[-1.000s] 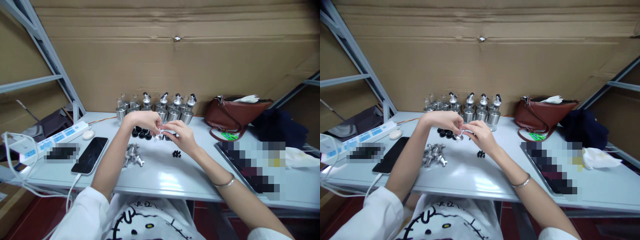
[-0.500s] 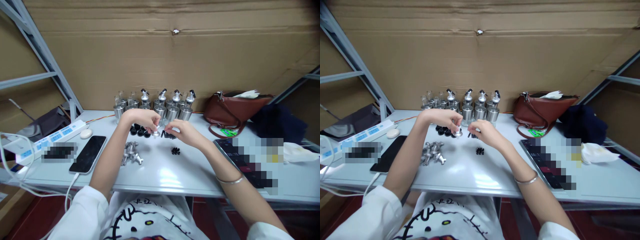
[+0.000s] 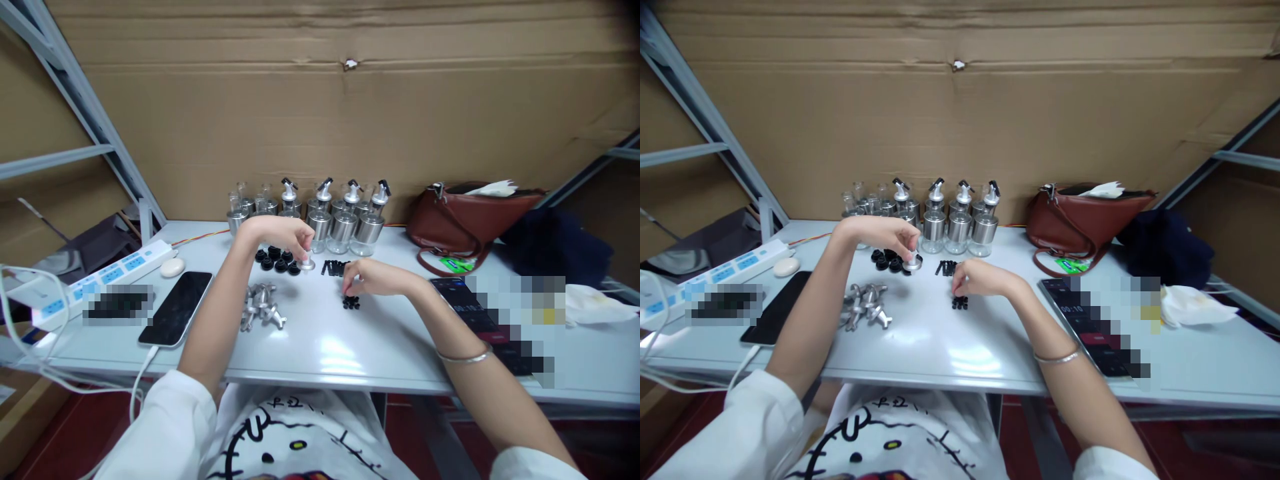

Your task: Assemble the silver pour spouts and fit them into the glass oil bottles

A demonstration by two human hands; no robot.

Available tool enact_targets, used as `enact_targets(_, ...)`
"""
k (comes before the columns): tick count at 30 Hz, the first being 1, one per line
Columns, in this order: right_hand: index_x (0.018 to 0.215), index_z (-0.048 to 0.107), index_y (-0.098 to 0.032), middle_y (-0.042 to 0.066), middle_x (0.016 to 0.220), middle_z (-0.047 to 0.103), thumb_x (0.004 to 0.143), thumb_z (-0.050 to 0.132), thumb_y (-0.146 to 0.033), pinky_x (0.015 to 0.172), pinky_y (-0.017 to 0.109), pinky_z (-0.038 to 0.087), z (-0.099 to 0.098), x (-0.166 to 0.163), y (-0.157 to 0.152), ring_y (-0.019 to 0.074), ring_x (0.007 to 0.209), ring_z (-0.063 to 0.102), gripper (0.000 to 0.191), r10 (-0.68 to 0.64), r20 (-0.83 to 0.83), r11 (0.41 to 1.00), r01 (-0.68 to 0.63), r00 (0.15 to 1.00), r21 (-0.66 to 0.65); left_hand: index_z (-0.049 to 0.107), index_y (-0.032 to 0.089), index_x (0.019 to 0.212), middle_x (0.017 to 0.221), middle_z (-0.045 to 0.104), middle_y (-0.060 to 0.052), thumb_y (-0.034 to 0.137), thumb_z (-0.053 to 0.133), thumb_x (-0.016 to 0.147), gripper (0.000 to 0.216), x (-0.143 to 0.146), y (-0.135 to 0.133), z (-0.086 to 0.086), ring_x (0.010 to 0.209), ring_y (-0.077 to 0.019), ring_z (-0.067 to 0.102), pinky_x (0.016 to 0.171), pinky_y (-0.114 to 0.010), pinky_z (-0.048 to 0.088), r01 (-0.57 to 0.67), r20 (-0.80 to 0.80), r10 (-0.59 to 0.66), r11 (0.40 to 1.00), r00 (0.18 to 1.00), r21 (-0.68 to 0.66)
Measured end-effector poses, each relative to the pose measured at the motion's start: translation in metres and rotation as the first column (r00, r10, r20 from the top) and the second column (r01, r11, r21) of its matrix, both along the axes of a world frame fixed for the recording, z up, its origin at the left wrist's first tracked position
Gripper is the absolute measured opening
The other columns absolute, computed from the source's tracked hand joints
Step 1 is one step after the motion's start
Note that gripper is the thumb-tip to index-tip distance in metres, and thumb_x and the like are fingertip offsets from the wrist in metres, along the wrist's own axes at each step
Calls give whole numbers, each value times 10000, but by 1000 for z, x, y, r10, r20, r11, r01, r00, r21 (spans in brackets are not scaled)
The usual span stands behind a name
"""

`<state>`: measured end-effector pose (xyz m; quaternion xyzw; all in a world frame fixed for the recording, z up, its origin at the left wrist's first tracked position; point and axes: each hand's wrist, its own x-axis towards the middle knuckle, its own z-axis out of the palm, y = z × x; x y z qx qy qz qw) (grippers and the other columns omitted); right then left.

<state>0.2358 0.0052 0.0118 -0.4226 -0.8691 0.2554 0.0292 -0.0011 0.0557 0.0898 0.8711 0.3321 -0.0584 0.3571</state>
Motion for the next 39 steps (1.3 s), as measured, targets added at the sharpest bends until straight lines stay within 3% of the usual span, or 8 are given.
enact_targets(9,743,740,-164,47,765,709,718,591,-117,687,259,474,-4,-9,-3,165,696,626,158,-54,27,998,53,998,35,496,173,739,742,630,5,296,620,689,182,1,0,0,722,-117,568,646,-234,391,-3,15,2,1000,1000,21)
enact_targets(15,792,720,-147,73,813,701,775,534,-118,686,270,448,-14,-17,-1,174,712,602,189,-42,27,982,36,999,184,510,170,750,730,618,10,314,610,710,180,2,-2,2,709,-113,557,639,-234,382,12,59,-15,999,998,48)
enact_targets(19,848,702,-134,95,854,693,823,476,-129,721,285,457,-14,-16,0,188,756,606,227,-37,-29,977,43,999,210,512,169,745,740,629,8,312,625,701,187,1,-2,2,713,-116,559,640,-233,386,13,83,-14,1000,996,13)
enact_targets(26,854,703,-150,93,899,646,712,612,-100,751,309,473,-15,-15,1,202,788,605,175,-34,-18,982,36,999,184,549,165,736,707,635,16,300,634,694,165,0,1,0,682,-108,536,600,-221,356,16,73,-18,999,997,37)
enact_targets(31,770,654,-159,70,815,667,710,581,-112,721,316,479,-16,-21,-1,188,728,607,106,-37,-198,972,82,980,221,548,162,744,722,645,13,299,639,689,173,-1,-1,3,704,-117,557,606,-223,359,-23,61,20,998,998,57)
enact_targets(33,738,600,-174,60,832,690,693,581,-114,720,317,482,-13,-25,-5,185,739,621,78,-52,-385,962,150,921,230,542,162,755,734,655,11,301,638,693,179,-2,-2,5,720,-122,572,617,-226,362,-42,60,39,997,997,65)
enact_targets(36,669,484,-197,48,835,692,688,607,-139,705,315,496,-10,-33,-12,169,718,639,137,-73,-690,944,274,720,186,542,166,771,743,670,17,288,643,697,175,-2,-2,5,737,-124,591,638,-230,369,-32,46,27,995,999,95)
enact_targets(39,679,470,-206,15,749,661,731,637,-208,646,297,501,-9,-40,-18,141,622,626,175,-79,-819,934,330,568,138,539,168,777,761,684,19,270,648,697,169,0,-3,4,741,-118,605,654,-231,383,-2,58,-3,996,998,89)
